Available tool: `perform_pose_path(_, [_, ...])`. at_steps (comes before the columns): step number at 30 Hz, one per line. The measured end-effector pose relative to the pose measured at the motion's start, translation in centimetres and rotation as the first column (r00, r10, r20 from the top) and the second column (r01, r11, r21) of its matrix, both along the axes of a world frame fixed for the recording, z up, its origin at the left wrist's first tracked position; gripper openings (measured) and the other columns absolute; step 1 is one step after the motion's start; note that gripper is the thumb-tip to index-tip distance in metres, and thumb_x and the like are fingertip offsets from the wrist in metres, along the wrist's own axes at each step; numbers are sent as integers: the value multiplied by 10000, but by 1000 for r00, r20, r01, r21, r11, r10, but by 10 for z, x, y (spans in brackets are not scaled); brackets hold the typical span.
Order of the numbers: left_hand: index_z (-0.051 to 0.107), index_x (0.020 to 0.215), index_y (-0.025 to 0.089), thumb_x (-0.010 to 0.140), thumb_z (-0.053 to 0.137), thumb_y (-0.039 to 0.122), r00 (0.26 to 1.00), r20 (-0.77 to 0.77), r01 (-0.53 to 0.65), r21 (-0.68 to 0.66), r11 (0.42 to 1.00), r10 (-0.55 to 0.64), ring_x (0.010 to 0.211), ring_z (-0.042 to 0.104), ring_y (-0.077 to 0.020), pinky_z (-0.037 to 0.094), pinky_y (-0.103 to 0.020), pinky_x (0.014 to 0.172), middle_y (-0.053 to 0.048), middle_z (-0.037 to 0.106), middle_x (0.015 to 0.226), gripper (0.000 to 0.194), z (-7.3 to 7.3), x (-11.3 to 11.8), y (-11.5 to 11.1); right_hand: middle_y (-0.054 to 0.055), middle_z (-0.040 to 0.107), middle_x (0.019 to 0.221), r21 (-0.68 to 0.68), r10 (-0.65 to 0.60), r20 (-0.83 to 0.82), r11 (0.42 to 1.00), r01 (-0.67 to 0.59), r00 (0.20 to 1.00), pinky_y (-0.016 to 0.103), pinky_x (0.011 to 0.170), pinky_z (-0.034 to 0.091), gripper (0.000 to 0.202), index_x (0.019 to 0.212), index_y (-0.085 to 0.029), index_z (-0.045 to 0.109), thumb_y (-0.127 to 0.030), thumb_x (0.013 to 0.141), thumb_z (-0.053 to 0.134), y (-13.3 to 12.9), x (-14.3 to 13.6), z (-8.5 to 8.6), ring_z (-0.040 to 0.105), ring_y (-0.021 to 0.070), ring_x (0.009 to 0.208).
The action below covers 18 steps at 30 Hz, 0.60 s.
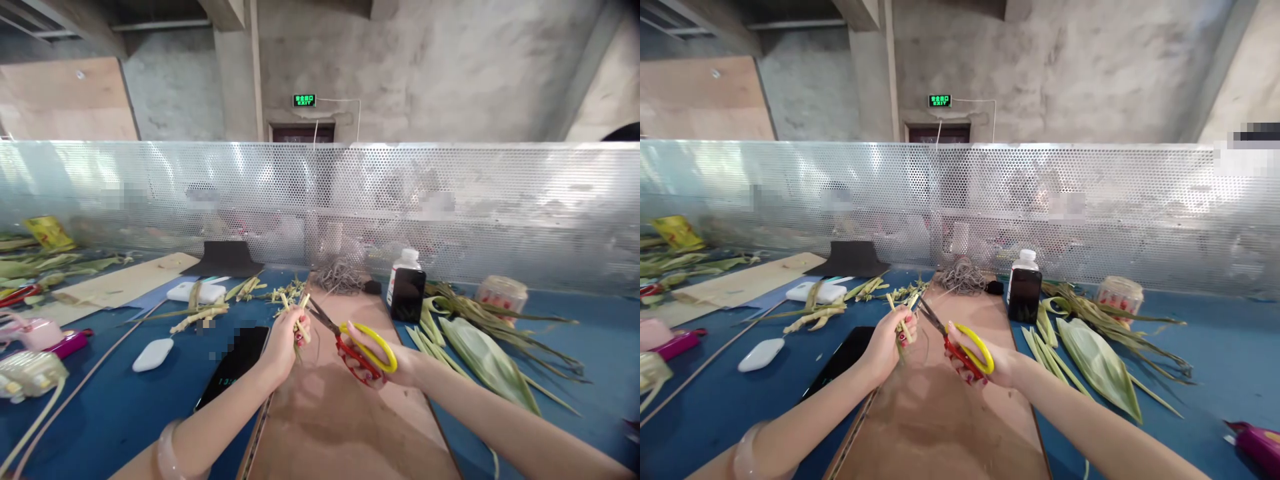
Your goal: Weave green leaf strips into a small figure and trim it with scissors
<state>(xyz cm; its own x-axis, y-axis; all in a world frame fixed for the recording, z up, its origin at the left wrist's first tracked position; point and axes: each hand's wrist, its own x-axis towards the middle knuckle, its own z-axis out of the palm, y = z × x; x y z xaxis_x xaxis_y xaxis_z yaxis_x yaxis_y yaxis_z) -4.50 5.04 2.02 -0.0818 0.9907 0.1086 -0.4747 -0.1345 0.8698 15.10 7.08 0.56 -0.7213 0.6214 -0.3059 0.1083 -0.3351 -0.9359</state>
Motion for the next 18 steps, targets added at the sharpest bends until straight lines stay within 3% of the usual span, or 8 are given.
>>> perform_pose_path(8, [350,577,177,714,581,250,1000,-6,21,16,1000,-21,398,266,-31,205,-173,400,71,363,504,279,-4,1,0,-51,384,589,19,-42,-58,999,43,997,135,337,251,578,792,-166,507,-724,803,353,17,-6,-22,334,50,416])
perform_pose_path(18, [359,572,176,708,574,251,999,-1,37,36,999,-37,391,268,-31,200,-180,401,71,357,503,265,-6,0,1,-61,365,564,37,-70,-17,997,71,997,126,268,207,532,783,-169,506,-682,826,370,14,-16,-6,334,49,376])
